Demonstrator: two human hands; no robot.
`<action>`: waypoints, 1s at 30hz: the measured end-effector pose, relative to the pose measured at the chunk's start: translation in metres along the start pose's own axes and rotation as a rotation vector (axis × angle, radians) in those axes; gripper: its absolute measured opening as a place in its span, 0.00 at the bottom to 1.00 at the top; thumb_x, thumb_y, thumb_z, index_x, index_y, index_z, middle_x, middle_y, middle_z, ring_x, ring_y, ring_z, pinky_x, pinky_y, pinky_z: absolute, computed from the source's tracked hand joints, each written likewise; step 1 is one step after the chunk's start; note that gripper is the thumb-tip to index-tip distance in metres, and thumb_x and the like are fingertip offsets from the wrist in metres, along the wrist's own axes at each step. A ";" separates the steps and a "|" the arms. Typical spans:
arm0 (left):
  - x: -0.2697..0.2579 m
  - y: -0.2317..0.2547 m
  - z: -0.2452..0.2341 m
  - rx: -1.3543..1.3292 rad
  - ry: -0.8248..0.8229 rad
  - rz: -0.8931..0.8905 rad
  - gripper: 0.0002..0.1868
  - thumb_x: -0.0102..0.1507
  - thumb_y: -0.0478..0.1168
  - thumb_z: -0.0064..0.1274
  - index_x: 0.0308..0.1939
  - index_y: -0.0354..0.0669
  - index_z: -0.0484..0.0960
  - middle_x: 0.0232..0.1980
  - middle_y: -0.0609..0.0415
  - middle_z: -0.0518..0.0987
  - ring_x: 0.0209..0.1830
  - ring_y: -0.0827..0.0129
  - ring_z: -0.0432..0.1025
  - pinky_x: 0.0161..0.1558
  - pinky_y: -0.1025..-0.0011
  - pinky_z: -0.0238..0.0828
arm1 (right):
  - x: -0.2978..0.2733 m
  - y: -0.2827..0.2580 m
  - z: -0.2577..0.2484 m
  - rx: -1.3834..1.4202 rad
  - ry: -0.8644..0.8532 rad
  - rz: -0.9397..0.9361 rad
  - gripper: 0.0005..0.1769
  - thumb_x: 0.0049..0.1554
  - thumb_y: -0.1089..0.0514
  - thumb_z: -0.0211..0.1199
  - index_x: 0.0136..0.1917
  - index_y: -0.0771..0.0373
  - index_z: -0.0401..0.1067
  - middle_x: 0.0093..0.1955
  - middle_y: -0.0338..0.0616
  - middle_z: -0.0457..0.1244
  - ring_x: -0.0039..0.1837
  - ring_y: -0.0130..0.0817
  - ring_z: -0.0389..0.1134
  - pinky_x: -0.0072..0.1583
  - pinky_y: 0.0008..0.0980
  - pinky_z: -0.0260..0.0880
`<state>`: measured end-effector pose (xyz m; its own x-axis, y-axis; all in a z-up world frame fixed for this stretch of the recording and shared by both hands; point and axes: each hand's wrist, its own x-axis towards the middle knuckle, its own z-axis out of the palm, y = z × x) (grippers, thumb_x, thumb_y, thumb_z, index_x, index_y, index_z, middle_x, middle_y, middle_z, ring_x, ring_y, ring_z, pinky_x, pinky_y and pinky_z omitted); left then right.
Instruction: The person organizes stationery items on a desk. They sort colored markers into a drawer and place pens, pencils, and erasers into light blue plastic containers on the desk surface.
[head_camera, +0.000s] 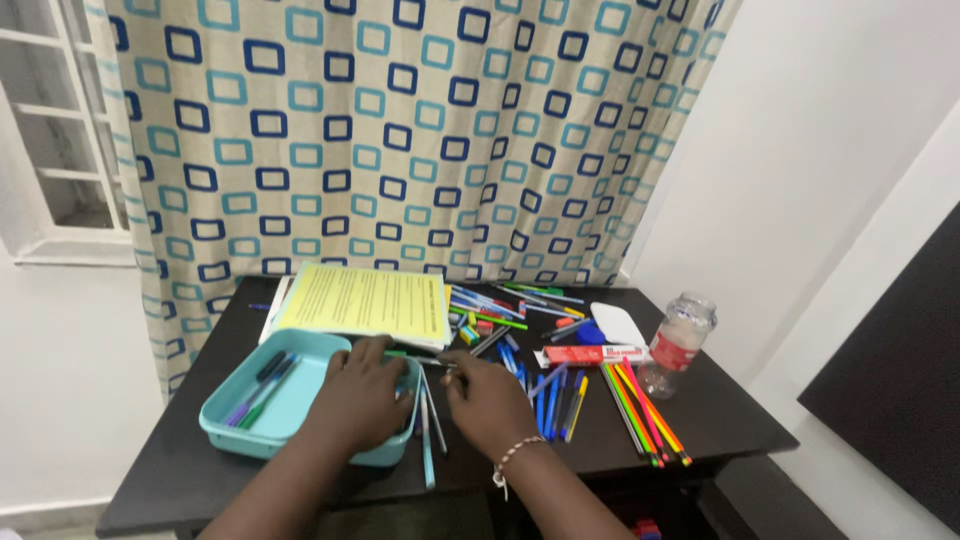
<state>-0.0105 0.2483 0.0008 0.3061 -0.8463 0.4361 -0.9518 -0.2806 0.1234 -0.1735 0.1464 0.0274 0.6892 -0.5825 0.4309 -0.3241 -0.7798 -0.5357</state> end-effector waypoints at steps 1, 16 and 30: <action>0.002 0.000 -0.001 0.011 -0.060 -0.005 0.26 0.60 0.52 0.52 0.57 0.44 0.79 0.68 0.43 0.69 0.71 0.53 0.58 0.66 0.47 0.49 | 0.002 0.004 -0.001 -0.002 -0.014 0.041 0.16 0.56 0.56 0.62 0.59 0.52 0.76 0.44 0.51 0.72 0.49 0.49 0.73 0.52 0.45 0.72; 0.008 0.007 -0.016 -0.037 -0.241 -0.081 0.22 0.62 0.50 0.49 0.56 0.43 0.78 0.72 0.46 0.66 0.73 0.56 0.55 0.72 0.47 0.44 | 0.111 0.168 -0.006 -0.299 -0.007 0.215 0.13 0.56 0.54 0.59 0.51 0.52 0.82 0.51 0.49 0.72 0.56 0.48 0.73 0.59 0.45 0.71; 0.014 0.009 -0.022 -0.060 -0.373 -0.138 0.19 0.64 0.49 0.47 0.55 0.47 0.82 0.75 0.47 0.62 0.76 0.57 0.50 0.74 0.45 0.39 | 0.149 0.188 0.012 -0.341 -0.064 0.160 0.13 0.55 0.53 0.62 0.52 0.53 0.81 0.50 0.49 0.72 0.55 0.48 0.72 0.59 0.44 0.71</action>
<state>-0.0152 0.2433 0.0275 0.4059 -0.9120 0.0596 -0.8973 -0.3853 0.2153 -0.1242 -0.0844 -0.0177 0.6479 -0.6960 0.3094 -0.6204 -0.7179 -0.3157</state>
